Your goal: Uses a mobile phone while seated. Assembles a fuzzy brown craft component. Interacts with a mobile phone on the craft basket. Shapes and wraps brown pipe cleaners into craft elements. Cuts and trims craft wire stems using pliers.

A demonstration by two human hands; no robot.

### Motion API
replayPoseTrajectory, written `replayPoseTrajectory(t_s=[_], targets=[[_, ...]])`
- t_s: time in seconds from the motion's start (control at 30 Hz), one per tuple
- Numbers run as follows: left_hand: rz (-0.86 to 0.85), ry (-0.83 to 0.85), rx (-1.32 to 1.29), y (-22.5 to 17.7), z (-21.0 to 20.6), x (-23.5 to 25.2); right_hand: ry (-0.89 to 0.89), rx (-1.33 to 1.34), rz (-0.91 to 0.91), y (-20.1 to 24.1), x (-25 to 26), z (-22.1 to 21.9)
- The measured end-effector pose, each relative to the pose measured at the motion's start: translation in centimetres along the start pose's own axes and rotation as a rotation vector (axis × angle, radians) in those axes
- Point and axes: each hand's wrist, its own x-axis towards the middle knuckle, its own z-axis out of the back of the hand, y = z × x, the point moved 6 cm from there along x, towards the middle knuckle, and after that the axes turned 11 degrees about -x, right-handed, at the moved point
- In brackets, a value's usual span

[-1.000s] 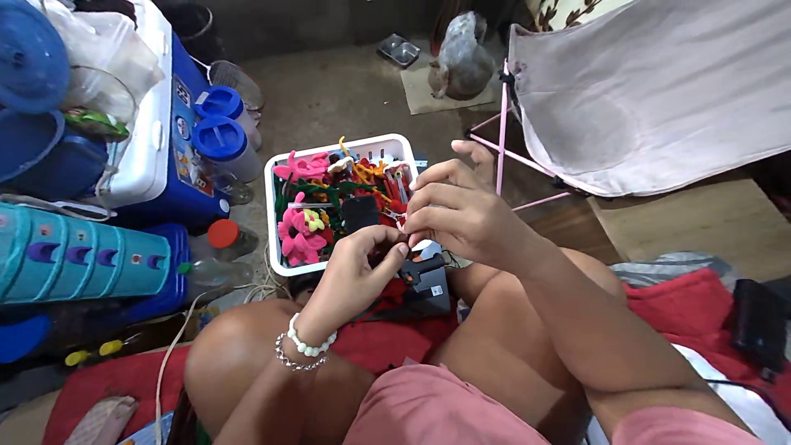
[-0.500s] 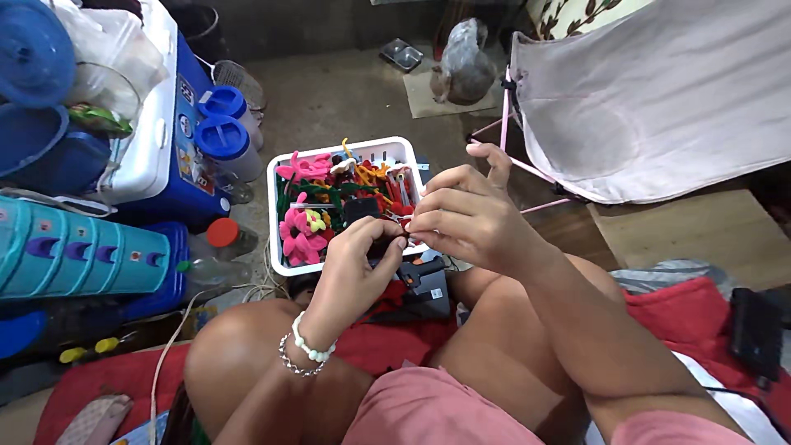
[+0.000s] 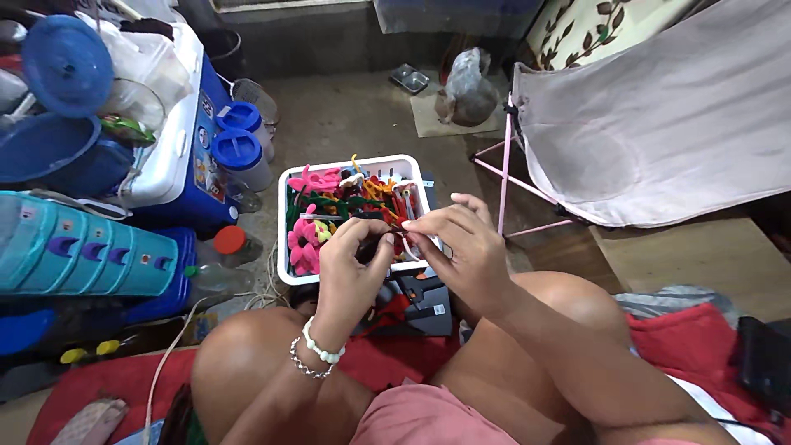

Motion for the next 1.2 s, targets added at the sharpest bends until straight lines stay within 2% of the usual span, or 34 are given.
replayPoseTrajectory(t_s=[0.23,0.43,0.57,0.93,1.2], targets=[[0.027,-0.090,-0.077,0.2,0.3,-0.2,0.011,0.194,-0.060,0.5,-0.4,-0.6],[0.041,-0.140,-0.108,0.3,0.2,-0.3,0.053,0.423,-0.227,0.1,-0.7,-1.5],[0.072,-0.151,-0.122,0.5,0.3,-0.5,0.081,0.541,-0.275,-0.3,-1.0,-2.4],[0.112,-0.093,-0.135,1.0,0.6,-0.5,0.071,0.379,-0.156,-0.4,-0.6,-2.2],[0.348,-0.074,-0.447,1.9,0.0,-0.2,0.115,0.378,-0.178,-1.0,-0.3,-2.2]])
